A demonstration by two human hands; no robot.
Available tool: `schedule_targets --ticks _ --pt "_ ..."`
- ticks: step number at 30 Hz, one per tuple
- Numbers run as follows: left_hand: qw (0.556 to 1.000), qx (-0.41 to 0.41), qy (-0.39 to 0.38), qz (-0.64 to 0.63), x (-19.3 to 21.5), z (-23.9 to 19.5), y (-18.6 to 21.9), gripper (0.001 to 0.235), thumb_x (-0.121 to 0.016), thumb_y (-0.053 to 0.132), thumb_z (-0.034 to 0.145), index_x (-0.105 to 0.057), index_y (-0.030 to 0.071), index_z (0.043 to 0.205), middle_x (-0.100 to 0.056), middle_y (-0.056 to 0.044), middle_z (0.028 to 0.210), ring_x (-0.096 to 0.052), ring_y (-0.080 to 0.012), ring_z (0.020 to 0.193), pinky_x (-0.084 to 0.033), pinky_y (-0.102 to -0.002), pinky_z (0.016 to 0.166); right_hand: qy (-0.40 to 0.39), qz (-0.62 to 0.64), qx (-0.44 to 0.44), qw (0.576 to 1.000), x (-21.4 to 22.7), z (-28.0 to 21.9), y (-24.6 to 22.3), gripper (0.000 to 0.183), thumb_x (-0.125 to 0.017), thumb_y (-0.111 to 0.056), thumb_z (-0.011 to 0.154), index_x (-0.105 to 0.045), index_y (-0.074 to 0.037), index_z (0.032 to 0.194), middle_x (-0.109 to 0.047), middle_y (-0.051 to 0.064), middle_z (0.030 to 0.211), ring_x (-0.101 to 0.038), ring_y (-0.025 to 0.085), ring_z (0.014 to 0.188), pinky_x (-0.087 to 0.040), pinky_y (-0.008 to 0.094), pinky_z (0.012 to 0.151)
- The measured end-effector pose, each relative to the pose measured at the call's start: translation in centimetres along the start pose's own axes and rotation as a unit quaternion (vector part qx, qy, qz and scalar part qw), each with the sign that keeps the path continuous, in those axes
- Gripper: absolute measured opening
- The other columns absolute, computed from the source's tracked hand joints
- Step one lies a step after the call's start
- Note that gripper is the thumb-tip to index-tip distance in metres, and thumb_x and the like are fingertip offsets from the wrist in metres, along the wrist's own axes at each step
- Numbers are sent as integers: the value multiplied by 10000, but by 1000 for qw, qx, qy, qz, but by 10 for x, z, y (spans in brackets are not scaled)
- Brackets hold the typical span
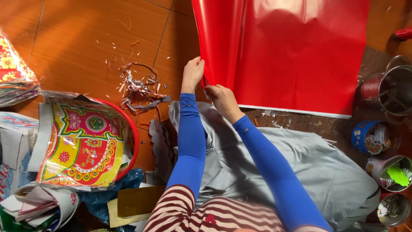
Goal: Folding and cutting large sheets of red and white paper into smaller pieces.
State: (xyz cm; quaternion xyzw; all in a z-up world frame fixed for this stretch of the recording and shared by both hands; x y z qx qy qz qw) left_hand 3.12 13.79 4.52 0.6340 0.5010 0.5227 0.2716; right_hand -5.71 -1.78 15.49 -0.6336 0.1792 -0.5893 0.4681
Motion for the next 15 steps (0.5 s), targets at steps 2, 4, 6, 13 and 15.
schedule_targets --ticks 2,4,6,13,15 --pt "1000 -3 1 -5 1 0 3 310 -541 284 954 -708 30 1017 -722 -184 816 -718 -277 739 -533 -405 704 -1 -4 -16 1000 -3 -1 6 151 -719 -83 901 -707 -51 1048 -716 151 863 -710 305 765 -557 387 677" --pt "1000 -2 1 -10 2 -3 6 313 -540 283 952 -716 35 1025 -725 -185 817 -721 -276 738 -535 -402 706 -4 -6 -35 999 -4 0 5 87 -729 -98 898 -704 -40 958 -724 147 844 -711 295 760 -552 380 672" --pt "1000 2 4 -16 3 -6 11 315 -548 289 948 -717 41 1042 -721 -190 814 -718 -279 725 -534 -401 700 -20 34 -172 984 -2 1 4 227 -756 -173 957 -634 7 895 -730 149 772 -716 245 658 -540 356 612" --pt "1000 -6 0 -25 2 -4 13 304 -553 279 932 -719 47 1036 -730 -184 817 -734 -285 754 -541 -398 708 -4 55 -174 983 -3 0 9 254 -746 -150 960 -568 24 907 -715 147 728 -713 214 613 -540 331 568" --pt "1000 3 -4 -4 2 -3 11 301 -552 274 934 -716 40 1031 -723 -198 827 -728 -311 764 -540 -409 713 -6 73 -189 979 -3 -1 7 245 -729 -138 973 -549 17 915 -707 156 726 -714 220 618 -541 334 558"
Point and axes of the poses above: each hand's wrist, its own z-axis towards the middle knuckle, its own x-axis out of the back of the hand, y = z × x, the point moved 3 cm from there along z, towards the middle knuckle
